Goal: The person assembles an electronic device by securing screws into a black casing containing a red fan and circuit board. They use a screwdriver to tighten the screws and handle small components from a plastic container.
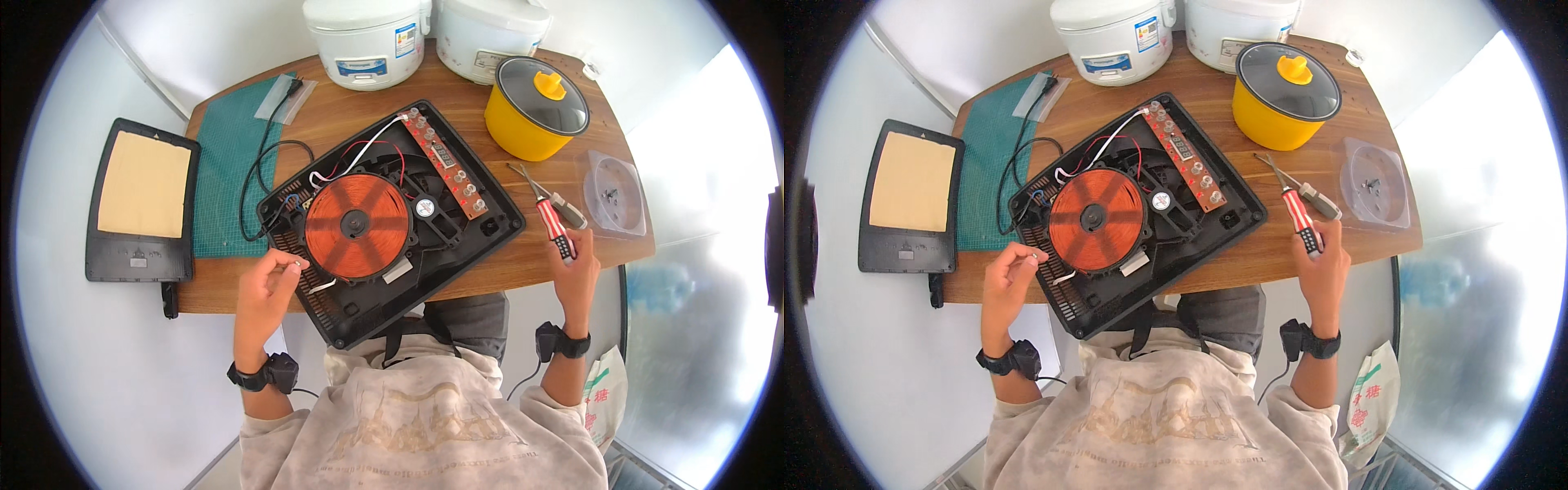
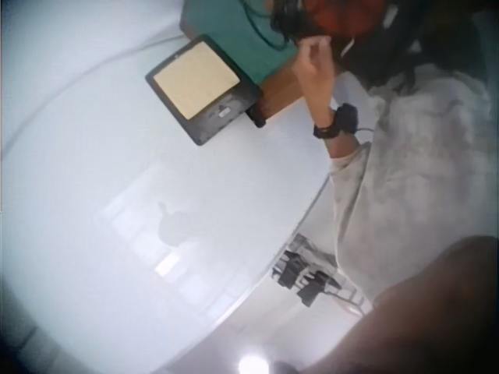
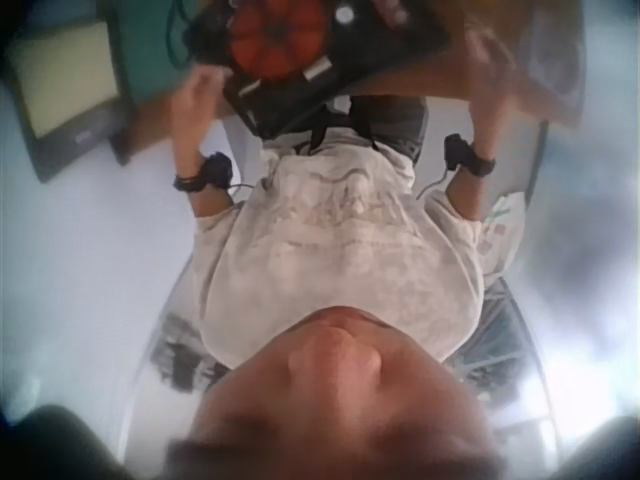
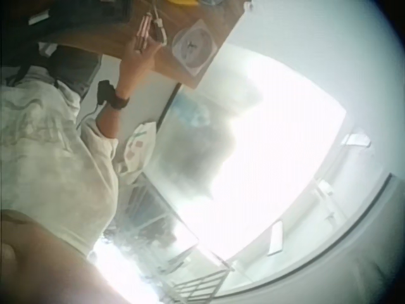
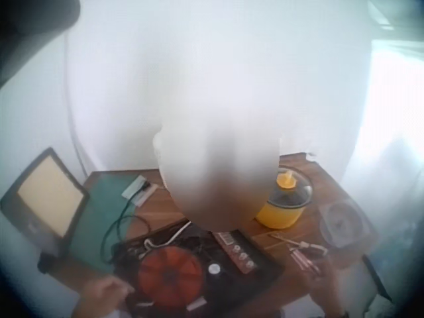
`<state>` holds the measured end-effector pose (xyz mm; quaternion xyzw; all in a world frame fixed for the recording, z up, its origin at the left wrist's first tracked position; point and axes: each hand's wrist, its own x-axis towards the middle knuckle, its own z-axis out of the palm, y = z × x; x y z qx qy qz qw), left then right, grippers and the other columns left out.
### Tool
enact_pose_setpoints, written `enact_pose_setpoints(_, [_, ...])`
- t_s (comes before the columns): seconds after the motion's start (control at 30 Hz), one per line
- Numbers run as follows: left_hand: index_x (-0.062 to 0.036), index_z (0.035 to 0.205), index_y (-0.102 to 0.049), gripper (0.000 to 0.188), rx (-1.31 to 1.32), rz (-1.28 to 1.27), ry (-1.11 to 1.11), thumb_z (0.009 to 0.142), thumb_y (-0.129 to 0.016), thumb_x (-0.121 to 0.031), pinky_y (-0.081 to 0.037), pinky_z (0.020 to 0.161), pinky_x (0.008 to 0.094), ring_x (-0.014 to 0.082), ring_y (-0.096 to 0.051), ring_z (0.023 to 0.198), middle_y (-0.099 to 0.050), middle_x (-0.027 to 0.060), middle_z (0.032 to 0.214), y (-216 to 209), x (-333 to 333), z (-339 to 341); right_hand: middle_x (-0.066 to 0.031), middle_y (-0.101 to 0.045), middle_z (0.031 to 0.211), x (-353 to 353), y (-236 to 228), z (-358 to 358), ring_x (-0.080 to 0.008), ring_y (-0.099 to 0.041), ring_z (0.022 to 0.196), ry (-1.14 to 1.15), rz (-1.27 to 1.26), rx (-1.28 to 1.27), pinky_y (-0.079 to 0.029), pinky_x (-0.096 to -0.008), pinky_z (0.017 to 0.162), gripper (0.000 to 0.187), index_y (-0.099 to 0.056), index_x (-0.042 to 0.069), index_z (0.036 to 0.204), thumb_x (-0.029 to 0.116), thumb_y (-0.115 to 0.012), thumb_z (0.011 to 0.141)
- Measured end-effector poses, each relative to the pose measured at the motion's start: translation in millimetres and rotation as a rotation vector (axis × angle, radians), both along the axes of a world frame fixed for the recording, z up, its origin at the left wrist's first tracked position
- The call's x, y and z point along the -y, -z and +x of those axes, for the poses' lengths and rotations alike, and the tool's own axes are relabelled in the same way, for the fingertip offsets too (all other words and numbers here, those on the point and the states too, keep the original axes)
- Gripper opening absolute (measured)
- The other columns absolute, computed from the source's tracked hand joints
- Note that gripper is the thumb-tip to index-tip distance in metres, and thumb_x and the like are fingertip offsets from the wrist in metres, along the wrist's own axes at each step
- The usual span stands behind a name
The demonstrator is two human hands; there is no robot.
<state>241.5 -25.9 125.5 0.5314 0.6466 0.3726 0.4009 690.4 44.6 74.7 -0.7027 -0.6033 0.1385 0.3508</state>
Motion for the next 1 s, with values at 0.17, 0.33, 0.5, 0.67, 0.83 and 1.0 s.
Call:
enact_pose_setpoints(0.17, [-0.0021, 0.098, -0.066, 0.007, -0.281, 0.226, 0.201, 0.092, -0.067, -0.005, -0.049, 0.102, 0.0409, 0.0333, -0.063, 0.122, -0.074, 0.011, 0.115, -1, -4, 25, -0.015, -0.066, 0.077, -5, 12, -6, -0.0363, -0.066, 0.072, 0.004, 0.012, 0.144, -0.051, -0.0448, 0.066, 0.03, -0.056, 0.007, 0.104, 0.022, -0.076, 0.087])
enact_pose_setpoints(0.33, [-0.002, 0.096, -0.063, 0.006, -0.502, 0.282, 0.364, 0.091, -0.067, -0.005, -0.042, 0.111, 0.0465, 0.0379, -0.052, 0.137, -0.068, 0.0112, 0.132, 10, -3, 36, -0.0145, -0.066, 0.083, -8, 21, -5, -0.035, -0.065, 0.084, -0.076, 0.106, 0.242, -0.05, -0.0452, 0.079, 0.033, -0.057, 0.007, 0.105, 0.019, -0.079, 0.084])
enact_pose_setpoints(0.5, [-0.003, 0.095, -0.065, 0.006, -0.532, 0.301, 0.403, 0.091, -0.068, -0.005, -0.04, 0.114, 0.0469, 0.0375, -0.048, 0.14, -0.063, 0.0107, 0.139, 20, 1, 32, -0.0132, -0.066, 0.092, -10, 20, -6, -0.0338, -0.064, 0.092, -0.156, 0.101, 0.287, -0.048, -0.0458, 0.089, 0.034, -0.059, 0.006, 0.108, 0.017, -0.079, 0.083])
enact_pose_setpoints(0.67, [-0.0042, 0.095, -0.066, 0.009, -0.533, 0.361, 0.378, 0.088, -0.072, -0.004, -0.043, 0.111, 0.0455, 0.0364, -0.052, 0.135, -0.066, 0.0092, 0.136, 29, 3, 28, -0.0107, -0.066, 0.105, -13, 4, -15, -0.0334, -0.062, 0.1, -0.188, 0.21, 0.379, -0.048, -0.0445, 0.092, 0.035, -0.06, 0.006, 0.113, 0.014, -0.077, 0.083])
enact_pose_setpoints(0.83, [-0.0048, 0.096, -0.068, 0.011, -0.517, 0.365, 0.327, 0.086, -0.073, -0.003, -0.046, 0.106, 0.0445, 0.0353, -0.057, 0.126, -0.069, 0.0085, 0.133, 36, 4, 29, -0.0095, -0.066, 0.105, -29, -21, -40, -0.034, -0.063, 0.098, -0.332, 0.339, 0.286, -0.05, -0.044, 0.089, 0.027, -0.064, 0.006, 0.107, 0.01, -0.075, 0.083])
enact_pose_setpoints(1.0, [-0.0041, 0.096, -0.068, 0.012, -0.527, 0.388, 0.306, 0.085, -0.073, -0.002, -0.047, 0.104, 0.0441, 0.0354, -0.058, 0.123, -0.069, 0.0092, 0.133, 36, 4, 33, -0.0092, -0.066, 0.102, -43, -36, -82, -0.0324, -0.065, 0.094, -0.659, 0.407, 0.194, -0.052, -0.0423, 0.085, 0.019, -0.067, 0.007, 0.099, 0.007, -0.074, 0.081])
